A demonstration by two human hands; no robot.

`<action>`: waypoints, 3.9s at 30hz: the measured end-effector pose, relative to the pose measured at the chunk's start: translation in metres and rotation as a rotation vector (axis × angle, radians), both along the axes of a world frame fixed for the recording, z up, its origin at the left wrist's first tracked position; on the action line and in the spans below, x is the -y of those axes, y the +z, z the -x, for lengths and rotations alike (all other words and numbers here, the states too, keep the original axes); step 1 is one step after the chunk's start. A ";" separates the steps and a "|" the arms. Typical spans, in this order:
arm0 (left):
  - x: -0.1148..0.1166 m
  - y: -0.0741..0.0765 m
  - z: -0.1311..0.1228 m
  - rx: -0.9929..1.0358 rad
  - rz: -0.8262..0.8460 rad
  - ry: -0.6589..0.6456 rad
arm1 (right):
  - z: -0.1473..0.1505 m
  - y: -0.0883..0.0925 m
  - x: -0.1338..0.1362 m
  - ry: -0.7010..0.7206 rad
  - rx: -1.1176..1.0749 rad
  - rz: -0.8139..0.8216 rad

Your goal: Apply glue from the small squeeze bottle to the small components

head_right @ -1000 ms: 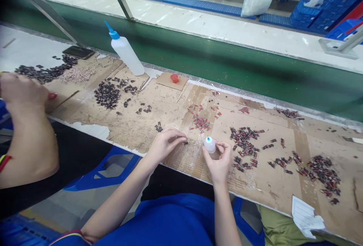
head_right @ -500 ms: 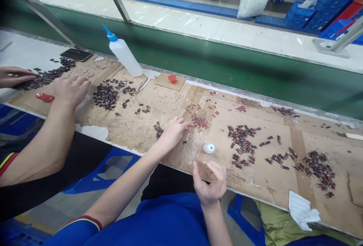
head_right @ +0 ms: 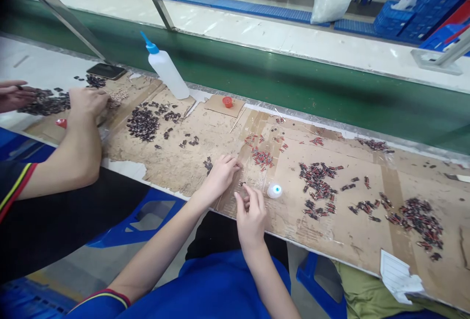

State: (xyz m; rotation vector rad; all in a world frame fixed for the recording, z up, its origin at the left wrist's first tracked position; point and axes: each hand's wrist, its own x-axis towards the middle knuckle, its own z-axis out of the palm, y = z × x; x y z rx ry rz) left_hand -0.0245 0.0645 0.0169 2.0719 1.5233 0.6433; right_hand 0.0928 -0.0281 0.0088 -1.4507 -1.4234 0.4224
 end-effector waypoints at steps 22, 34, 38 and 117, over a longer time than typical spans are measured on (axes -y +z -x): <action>0.057 -0.015 -0.003 0.233 -0.180 0.159 | -0.005 -0.008 0.013 -0.118 -0.670 0.209; 0.061 0.008 0.004 0.427 -0.141 -0.009 | -0.003 0.009 0.013 -0.108 -0.548 0.244; 0.068 0.023 0.006 0.456 -0.200 -0.018 | -0.004 0.023 0.011 -0.037 -0.564 0.237; -0.022 -0.010 0.036 -0.121 -0.102 0.046 | -0.096 -0.001 -0.011 -0.064 -0.597 0.183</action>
